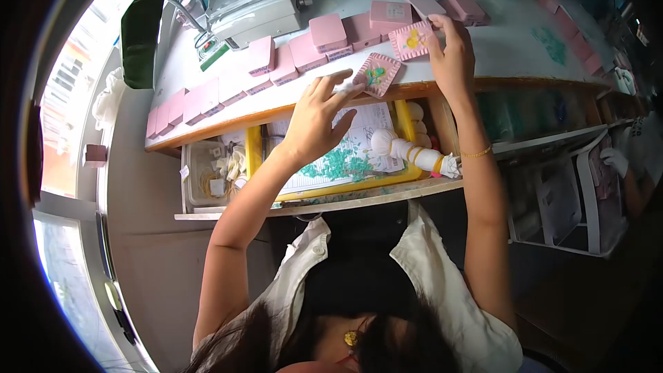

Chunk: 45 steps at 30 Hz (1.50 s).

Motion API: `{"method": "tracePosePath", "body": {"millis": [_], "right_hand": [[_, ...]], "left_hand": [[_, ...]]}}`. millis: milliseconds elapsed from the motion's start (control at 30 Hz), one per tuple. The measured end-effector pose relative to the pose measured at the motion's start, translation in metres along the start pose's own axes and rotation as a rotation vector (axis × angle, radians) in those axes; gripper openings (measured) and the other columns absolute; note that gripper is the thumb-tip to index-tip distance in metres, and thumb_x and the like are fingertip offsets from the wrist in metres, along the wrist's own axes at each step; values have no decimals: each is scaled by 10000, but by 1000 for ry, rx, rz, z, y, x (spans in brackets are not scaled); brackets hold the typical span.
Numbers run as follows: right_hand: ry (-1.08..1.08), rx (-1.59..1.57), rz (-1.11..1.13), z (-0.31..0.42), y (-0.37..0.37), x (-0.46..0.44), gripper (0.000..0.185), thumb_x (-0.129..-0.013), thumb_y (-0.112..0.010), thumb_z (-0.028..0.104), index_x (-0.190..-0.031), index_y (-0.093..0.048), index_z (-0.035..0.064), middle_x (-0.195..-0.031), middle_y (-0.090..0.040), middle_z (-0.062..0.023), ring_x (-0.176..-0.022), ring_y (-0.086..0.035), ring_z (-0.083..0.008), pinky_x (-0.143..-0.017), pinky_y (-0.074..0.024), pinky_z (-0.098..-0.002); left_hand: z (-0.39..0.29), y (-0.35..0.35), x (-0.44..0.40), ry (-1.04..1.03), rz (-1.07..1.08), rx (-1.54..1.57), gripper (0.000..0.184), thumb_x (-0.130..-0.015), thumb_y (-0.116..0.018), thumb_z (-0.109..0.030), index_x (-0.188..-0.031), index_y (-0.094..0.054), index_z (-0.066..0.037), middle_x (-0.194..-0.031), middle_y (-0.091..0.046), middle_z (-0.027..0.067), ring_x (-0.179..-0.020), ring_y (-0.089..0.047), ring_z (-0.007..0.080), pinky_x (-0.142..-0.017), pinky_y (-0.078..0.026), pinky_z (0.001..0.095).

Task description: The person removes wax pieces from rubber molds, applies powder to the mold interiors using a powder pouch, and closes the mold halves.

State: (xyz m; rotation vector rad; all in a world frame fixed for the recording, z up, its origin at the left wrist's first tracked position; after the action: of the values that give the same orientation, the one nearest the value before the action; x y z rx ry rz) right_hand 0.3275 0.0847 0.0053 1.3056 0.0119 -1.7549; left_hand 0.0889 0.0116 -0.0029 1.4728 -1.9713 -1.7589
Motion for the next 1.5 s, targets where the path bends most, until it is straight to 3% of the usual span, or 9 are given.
{"method": "tracePosePath", "body": {"millis": [133,233,467,700,800,900,1233,1300,1500], "right_hand": [[128,27,345,46,-5,32,657,-757,-686,191,-1321,-383,45,-1179,-510,-170,-1177,-405,-327,-998,-320,-399],[180,-237,586,79,-11,52,743,-707,-722,149,-1343,-353,43,-1308,-420,-172,-1221,-394,-328,-1037,-297,-393],[439,-167,212,119,-11,51,287,-719,-665,31,-995,-587,16,-1080,-579,-112,-925,-592,-259,-822,-468,-376],[634,94,135,130,-20,42,234,-711,-650,6,-935,-582,1,-1017,-630,-124,-860,-626,-225,-900,-437,-423],[677,123,149,127,-19,40,213,-723,-645,93,-916,-603,13,-1048,-606,-112,-961,-583,-230,-939,-412,-446],[712,138,155,132,-17,42,182,-708,-635,51,-887,-603,40,-1113,-564,-119,-1047,-539,-260,-947,-407,-452],[-14,-661,636,127,-33,56,82,-775,-620,61,-786,-572,-5,-1212,-510,-177,-1061,-522,-245,-910,-408,-346],[-433,-999,825,127,-33,61,86,-794,-612,80,-805,-590,-3,-1240,-501,-169,-1099,-503,-214,-961,-364,-345],[-248,-952,707,129,-40,59,101,-795,-619,102,-821,-611,5,-1258,-495,-170,-1157,-481,-220,-1003,-318,-353]], "left_hand": [[14,-26,15,462,248,1034,347,-946,-459,-298,-1033,-573,17,-810,-659,118,-605,-574,189,-621,-452,278],[26,-27,19,600,268,1716,296,-936,-482,-293,-926,-610,-25,-833,-664,109,-642,-611,137,-568,-430,226],[22,8,23,421,38,1274,156,-862,-612,-188,-884,-623,-34,-749,-668,62,-650,-638,115,-554,-452,203],[24,10,25,465,-77,1343,234,-798,-677,-77,-1005,-586,-19,-860,-649,41,-747,-623,116,-659,-499,241],[22,22,23,369,-28,2041,586,-798,-622,-67,-1332,-384,-35,-1182,-530,123,-1067,-536,198,-920,-440,352],[27,30,22,334,84,2235,651,-809,-605,-207,-1367,-328,-18,-1222,-512,144,-1099,-521,249,-966,-399,442],[37,6,28,673,-50,1720,602,-920,-289,-510,-963,-586,12,-873,-619,111,-790,-616,182,-696,-511,302],[39,1,29,633,-62,1691,599,-916,-290,-509,-934,-590,9,-850,-617,112,-767,-614,177,-683,-511,300],[37,3,29,634,-108,1634,549,-910,-283,-463,-804,-574,-10,-718,-591,85,-678,-581,156,-617,-494,273]]}}
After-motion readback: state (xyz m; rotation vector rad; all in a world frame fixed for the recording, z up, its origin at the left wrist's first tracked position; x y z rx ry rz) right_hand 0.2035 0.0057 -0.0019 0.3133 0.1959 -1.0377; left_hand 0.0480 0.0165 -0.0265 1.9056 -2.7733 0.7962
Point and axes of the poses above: each hand's wrist, its own x-axis away from the middle knuckle, its own y-axis out of the back of the hand, z = x × y, the point moved 1 cm from there along -x, towards the middle knuckle
